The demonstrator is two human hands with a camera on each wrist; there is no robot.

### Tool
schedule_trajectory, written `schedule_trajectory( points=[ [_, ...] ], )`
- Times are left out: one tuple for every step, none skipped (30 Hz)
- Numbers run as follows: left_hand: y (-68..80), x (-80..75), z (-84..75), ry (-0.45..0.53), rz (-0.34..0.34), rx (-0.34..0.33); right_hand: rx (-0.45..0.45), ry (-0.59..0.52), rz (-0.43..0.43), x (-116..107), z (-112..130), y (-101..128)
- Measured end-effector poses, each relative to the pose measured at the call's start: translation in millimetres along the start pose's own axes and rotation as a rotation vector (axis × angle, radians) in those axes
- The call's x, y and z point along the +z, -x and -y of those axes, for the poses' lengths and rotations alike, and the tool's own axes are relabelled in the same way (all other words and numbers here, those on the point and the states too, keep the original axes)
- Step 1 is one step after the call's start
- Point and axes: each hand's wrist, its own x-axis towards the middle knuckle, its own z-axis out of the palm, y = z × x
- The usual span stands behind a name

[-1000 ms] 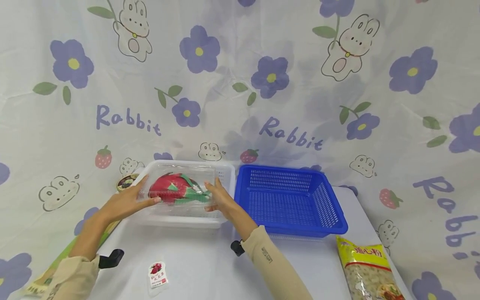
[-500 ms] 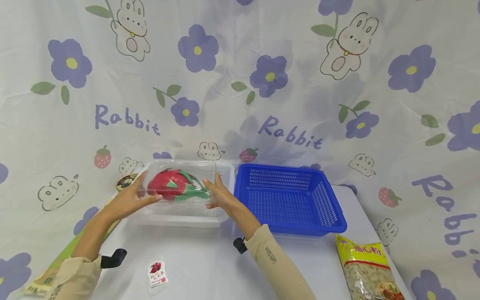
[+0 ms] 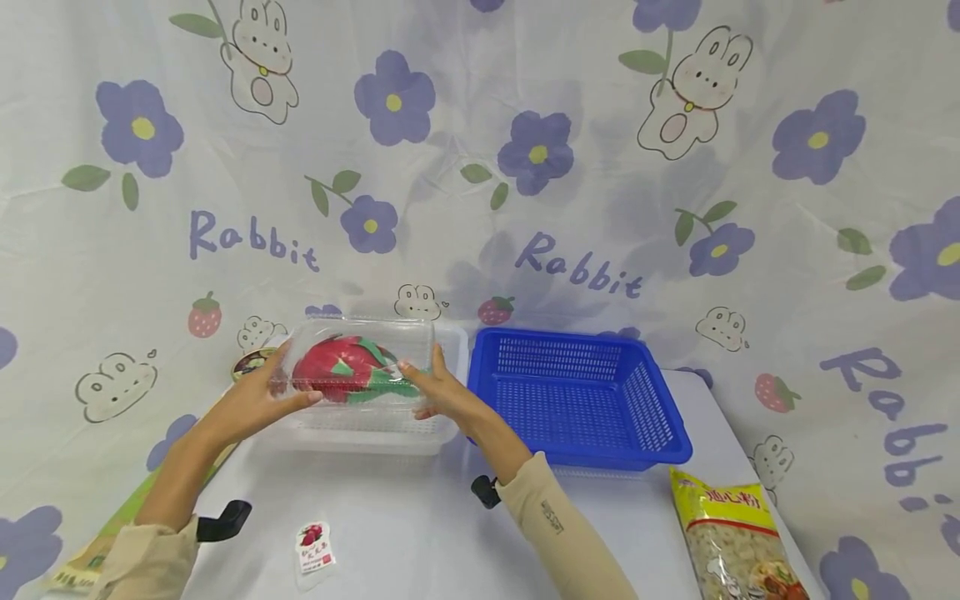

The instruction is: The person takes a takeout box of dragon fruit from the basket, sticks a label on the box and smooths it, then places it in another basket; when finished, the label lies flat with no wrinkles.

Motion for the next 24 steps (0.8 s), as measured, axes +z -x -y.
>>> schedule_trajectory(
  points=[
    [1.5,-0.2,-1.3,-0.001,0.000,0.002,0.004,0.009,-0.003,0.0,0.1,1.8],
    [3.0,-0.2,-2.4,-0.001,-0.001,0.005,0.009,0.020,-0.006,0.1,0.3,3.7],
    [4.4,-0.2,-3.6,0.000,-0.001,0.007,0.010,0.032,-0.009,0.3,0.1,5.5],
    [5.7,0.1,-4.4,-0.003,-0.004,0.009,0.013,0.045,-0.014,0.8,0.6,7.5],
    [6.9,0.4,-5.3,-0.002,-0.008,0.011,0.016,0.059,-0.019,1.2,0.9,9.3],
    [8.2,0.7,-6.0,-0.001,-0.013,0.013,0.020,0.071,-0.023,1.6,1.1,11.1],
    [9.5,1.1,-7.0,0.000,-0.019,0.015,0.021,0.082,-0.029,2.1,1.6,12.8],
    [10.6,1.4,-8.0,-0.002,-0.023,0.017,0.018,0.091,-0.032,2.3,1.8,14.5],
    [11.7,1.8,-9.1,-0.002,-0.026,0.016,0.015,0.101,-0.036,2.3,2.0,16.3],
    [12.8,2.0,-10.3,-0.003,-0.029,0.017,0.015,0.108,-0.039,2.3,2.4,18.1],
    [13.8,2.1,-11.7,-0.001,-0.030,0.016,0.011,0.114,-0.039,2.0,2.4,19.9],
    [14.8,2.2,-13.3,-0.002,-0.029,0.014,0.006,0.119,-0.038,1.6,2.3,21.8],
    [15.8,2.2,-15.0,-0.001,-0.028,0.012,0.004,0.128,-0.039,1.1,2.4,23.8],
    [16.7,2.2,-16.7,0.000,-0.027,0.009,0.004,0.137,-0.038,0.6,2.6,26.0],
    [17.6,2.2,-18.4,0.000,-0.027,0.008,0.001,0.146,-0.038,0.1,2.8,28.1],
    [18.5,2.1,-20.1,0.001,-0.026,0.007,-0.001,0.151,-0.038,-0.3,3.1,30.3],
    [19.5,2.2,-21.6,0.002,-0.026,0.008,-0.006,0.153,-0.038,-0.5,3.3,32.5],
    [20.5,2.3,-23.0,0.005,-0.028,0.009,-0.019,0.149,-0.033,-0.7,3.1,34.1],
    [21.6,2.5,-24.2,0.009,-0.030,0.011,-0.024,0.150,-0.032,-0.5,3.2,36.1],
    [22.8,2.7,-25.3,0.009,-0.032,0.014,-0.037,0.146,-0.031,-0.3,2.7,37.8],
    [23.9,2.9,-26.3,0.010,-0.034,0.016,-0.051,0.138,-0.029,0.0,2.3,39.5],
    [25.2,3.1,-27.5,0.010,-0.033,0.016,-0.066,0.130,-0.028,0.4,1.8,41.2],
    [26.5,3.5,-28.6,0.010,-0.033,0.017,-0.089,0.122,-0.024,0.8,1.2,42.7],
    [27.7,4.0,-29.6,0.009,-0.032,0.015,-0.112,0.116,-0.019,1.0,0.3,44.0]
  ],
)
